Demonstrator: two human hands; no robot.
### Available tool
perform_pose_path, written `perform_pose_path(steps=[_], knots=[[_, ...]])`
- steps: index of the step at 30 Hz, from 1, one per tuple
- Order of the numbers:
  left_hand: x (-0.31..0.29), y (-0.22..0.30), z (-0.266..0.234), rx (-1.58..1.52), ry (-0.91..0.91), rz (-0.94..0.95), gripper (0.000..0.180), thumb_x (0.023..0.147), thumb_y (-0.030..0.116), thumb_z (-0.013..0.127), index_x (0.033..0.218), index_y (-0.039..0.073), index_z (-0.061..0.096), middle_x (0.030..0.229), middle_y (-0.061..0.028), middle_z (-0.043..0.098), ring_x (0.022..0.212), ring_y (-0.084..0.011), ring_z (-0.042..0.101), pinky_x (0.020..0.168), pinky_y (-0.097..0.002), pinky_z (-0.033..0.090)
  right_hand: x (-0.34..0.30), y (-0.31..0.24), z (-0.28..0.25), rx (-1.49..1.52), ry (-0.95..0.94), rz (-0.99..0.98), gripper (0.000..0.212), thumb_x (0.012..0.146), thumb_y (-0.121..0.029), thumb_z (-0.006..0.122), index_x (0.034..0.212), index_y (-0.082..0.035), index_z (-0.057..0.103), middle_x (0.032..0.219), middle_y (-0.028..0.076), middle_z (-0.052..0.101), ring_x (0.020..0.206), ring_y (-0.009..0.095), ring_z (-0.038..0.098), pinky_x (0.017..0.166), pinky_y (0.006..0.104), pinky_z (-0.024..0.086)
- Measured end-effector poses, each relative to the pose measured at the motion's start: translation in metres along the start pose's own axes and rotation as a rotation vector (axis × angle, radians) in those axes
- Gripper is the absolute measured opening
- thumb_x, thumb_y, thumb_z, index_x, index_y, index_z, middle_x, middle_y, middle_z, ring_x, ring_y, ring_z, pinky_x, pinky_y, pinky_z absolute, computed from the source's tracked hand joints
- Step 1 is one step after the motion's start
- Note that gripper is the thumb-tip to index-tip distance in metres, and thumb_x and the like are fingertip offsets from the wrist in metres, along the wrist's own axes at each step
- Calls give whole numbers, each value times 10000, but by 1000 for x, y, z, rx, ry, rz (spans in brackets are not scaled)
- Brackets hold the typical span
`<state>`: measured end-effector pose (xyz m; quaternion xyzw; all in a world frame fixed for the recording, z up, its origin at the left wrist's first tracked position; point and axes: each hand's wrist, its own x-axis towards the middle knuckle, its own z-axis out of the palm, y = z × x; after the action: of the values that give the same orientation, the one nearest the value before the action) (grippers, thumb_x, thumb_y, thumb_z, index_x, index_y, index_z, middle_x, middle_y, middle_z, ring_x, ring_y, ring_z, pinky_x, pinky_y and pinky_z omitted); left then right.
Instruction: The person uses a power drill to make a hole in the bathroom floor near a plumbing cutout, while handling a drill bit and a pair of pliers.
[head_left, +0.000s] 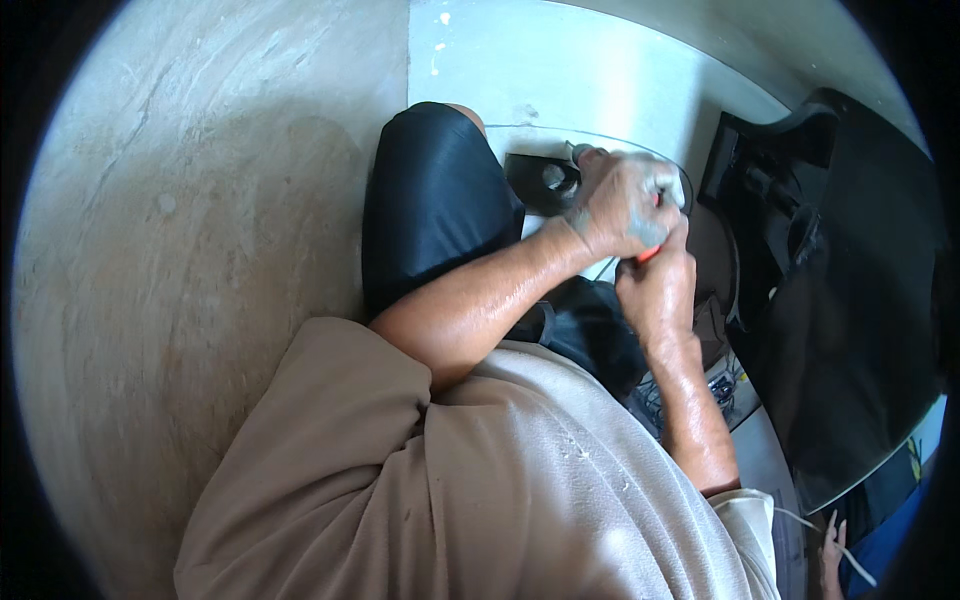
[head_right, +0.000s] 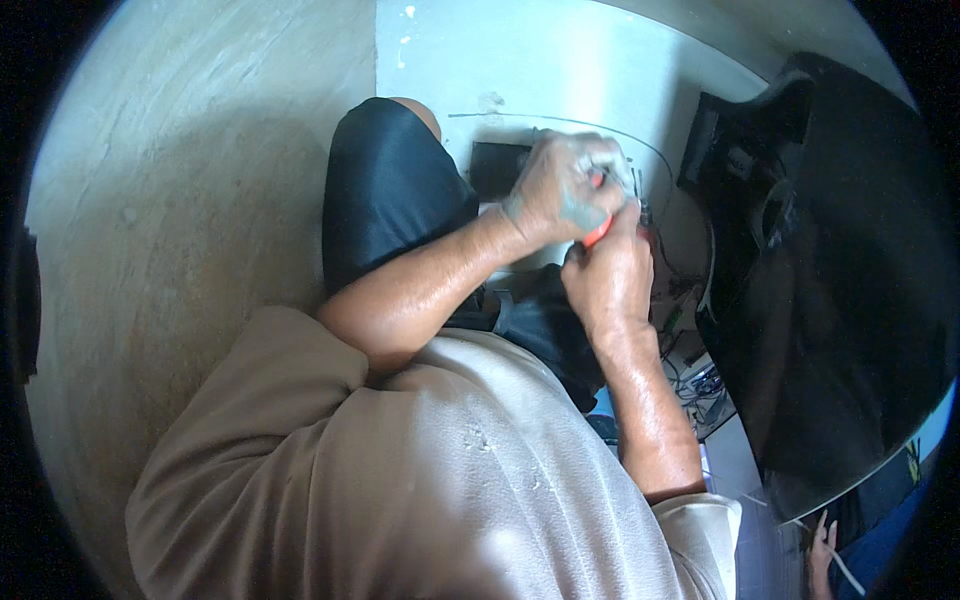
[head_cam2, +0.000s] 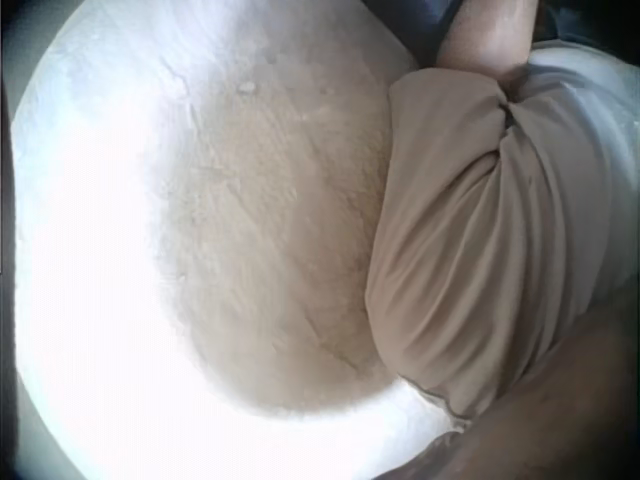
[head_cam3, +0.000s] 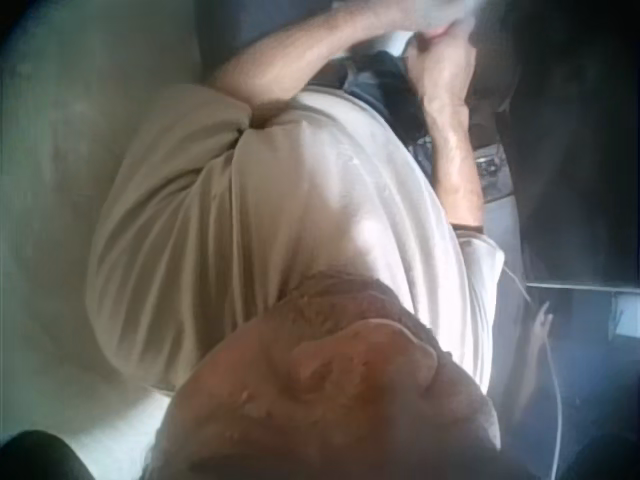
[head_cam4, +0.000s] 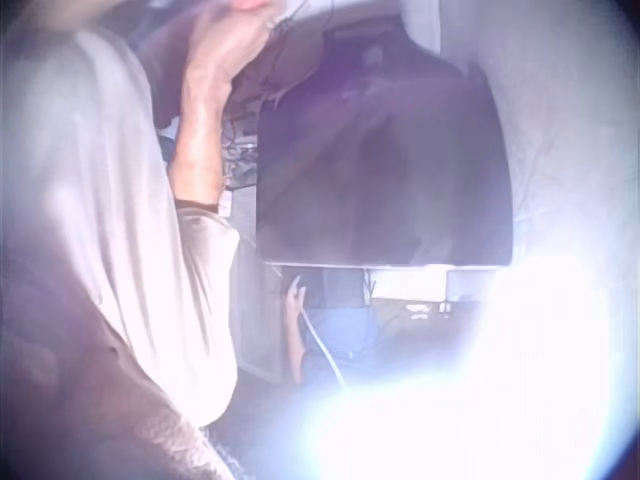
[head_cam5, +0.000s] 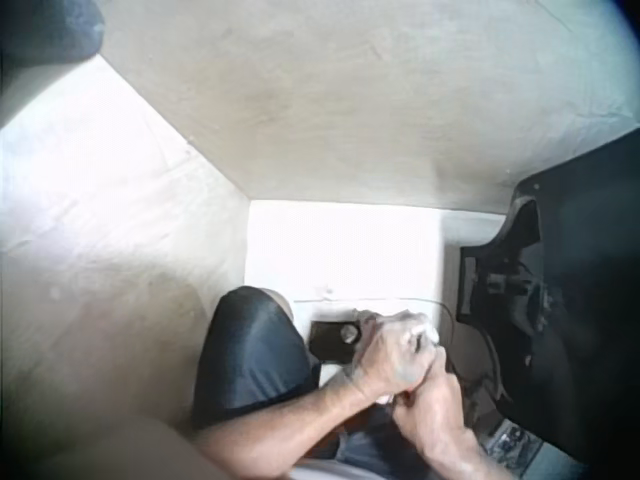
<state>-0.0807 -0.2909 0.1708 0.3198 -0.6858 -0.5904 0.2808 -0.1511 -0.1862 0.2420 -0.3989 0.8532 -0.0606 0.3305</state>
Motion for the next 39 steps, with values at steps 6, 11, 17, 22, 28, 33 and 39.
perform_pose_path(steps=[6,11,17,22,28,33,39], knots=[[4,-10,-9,-53,111,-50,93,740,118,659,779,45,701,725,-142,684,606,-276,669,581,-375,514,9,-2,6,-48,-7,-42,584,789,-1,744,1273,83,427,848,322,699,860,510,704,797,552,574],[7,1,-4,65,20,146,79,732,127,673,733,50,660,697,-116,663,612,-242,653,677,-395,529,3,-15,-10,21,51,47,556,815,-35,738,1271,80,442,871,335,698,864,502,710,787,558,580],[-14,29,8,158,-47,65,109,739,191,711,745,86,687,718,-116,681,678,-299,681,750,-434,523,-11,-15,-12,-66,-13,175,607,791,-58,774,1316,63,493,969,338,709,931,499,712,854,538,587],[-54,26,14,75,71,210,50,671,117,677,717,104,664,679,-95,637,654,-295,634,751,-440,467,-50,3,9,-1,26,45,677,772,-77,799,1319,81,433,855,315,704,857,504,707,804,559,582],[-78,3,4,20,102,130,41,709,70,622,721,99,648,713,-73,644,658,-290,620,799,-412,450,-68,13,27,-74,-68,75,660,761,-41,779,1303,60,417,818,292,705,827,492,714,779,551,591],[-94,-2,-31,-23,187,123,57,762,40,612,744,67,659,716,-70,649,658,-240,623,748,-386,469,-68,-34,28,-205,-169,51,654,775,-52,776,1316,42,420,860,282,724,840,460,737,791,550,599],[-64,-14,-64,-411,232,-181,104,840,-5,589,839,2,693,805,-81,717,738,-105,659,669,-278,531,-25,-71,18,-265,-112,-110,477,820,-71,721,1216,-3,464,879,279,730,864,474,734,804,550,597]])
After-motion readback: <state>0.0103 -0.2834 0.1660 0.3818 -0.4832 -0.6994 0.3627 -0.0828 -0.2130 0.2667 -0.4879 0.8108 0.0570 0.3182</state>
